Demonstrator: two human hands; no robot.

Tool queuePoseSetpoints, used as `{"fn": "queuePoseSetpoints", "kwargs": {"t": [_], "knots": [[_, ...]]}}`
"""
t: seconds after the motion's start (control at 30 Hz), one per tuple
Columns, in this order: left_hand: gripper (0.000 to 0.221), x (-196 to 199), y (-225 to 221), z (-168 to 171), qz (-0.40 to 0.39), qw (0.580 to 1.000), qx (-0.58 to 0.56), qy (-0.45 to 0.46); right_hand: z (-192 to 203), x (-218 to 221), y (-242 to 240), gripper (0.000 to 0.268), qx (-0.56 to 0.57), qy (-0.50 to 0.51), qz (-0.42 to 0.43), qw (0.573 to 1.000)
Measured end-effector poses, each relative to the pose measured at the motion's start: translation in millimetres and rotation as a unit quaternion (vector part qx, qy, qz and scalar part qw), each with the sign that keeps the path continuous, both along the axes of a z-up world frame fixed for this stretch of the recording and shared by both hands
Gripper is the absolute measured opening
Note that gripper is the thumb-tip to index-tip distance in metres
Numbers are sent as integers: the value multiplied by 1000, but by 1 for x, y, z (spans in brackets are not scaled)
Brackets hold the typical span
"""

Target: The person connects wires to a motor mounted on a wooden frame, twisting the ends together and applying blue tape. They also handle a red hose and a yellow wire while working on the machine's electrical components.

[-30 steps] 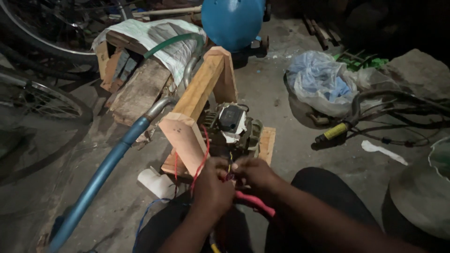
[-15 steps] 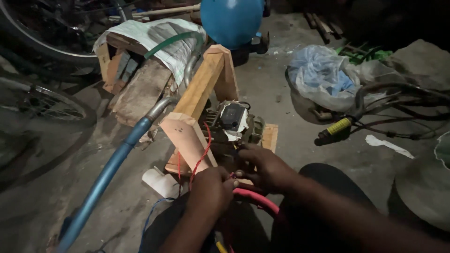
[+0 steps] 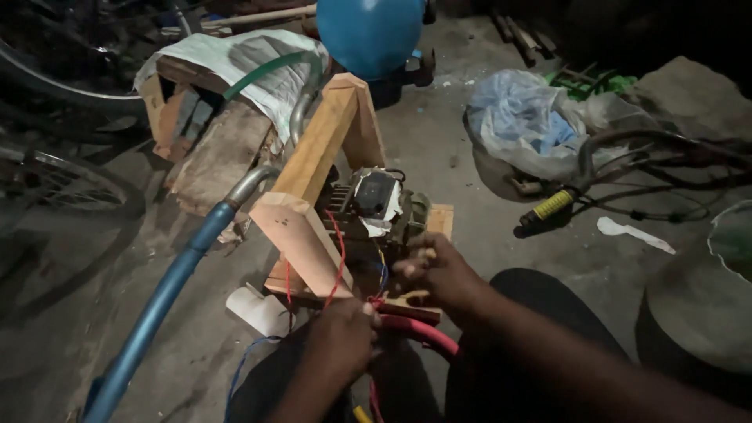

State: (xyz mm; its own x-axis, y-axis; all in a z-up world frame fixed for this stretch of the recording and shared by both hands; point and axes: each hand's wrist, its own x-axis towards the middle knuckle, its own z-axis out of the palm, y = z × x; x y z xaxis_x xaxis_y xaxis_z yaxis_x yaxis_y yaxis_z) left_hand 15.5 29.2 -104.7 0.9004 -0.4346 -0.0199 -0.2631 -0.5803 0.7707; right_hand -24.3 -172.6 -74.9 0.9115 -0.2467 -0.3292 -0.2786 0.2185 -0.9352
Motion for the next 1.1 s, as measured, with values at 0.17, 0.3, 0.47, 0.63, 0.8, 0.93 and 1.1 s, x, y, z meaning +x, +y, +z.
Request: {"fn": "queuePoseSetpoints", "kwargs": {"t": [0.17, 0.3, 0.47, 0.63, 0.8, 0.93, 1.1], "knots": [[28, -6, -10, 10, 61, 928, -137, 342, -43, -6, -4, 30, 271, -5, 103, 957], [24, -3, -12, 0, 42, 887, -199, 414, -9, -16, 4, 23, 237, 41, 82, 967], [29, -21, -17, 41, 46, 834, -285, 470, 18, -21, 11, 23, 241, 71, 74, 965], [23, -17, -17, 16, 74, 844, -253, 467, -39, -6, 1, 20, 194, 29, 56, 979], [14, -15, -13, 12, -3, 845, -251, 472, -24, -23, 5, 19, 105, 3, 0, 994], [15, -14, -3, 7, 36, 924, -161, 345, 9, -39, 16, 20, -250, -205, 108, 940], [15, -28, -5, 49, 32, 986, -18, 164, 12, -43, 28, 16, -266, -225, 104, 932]]}}
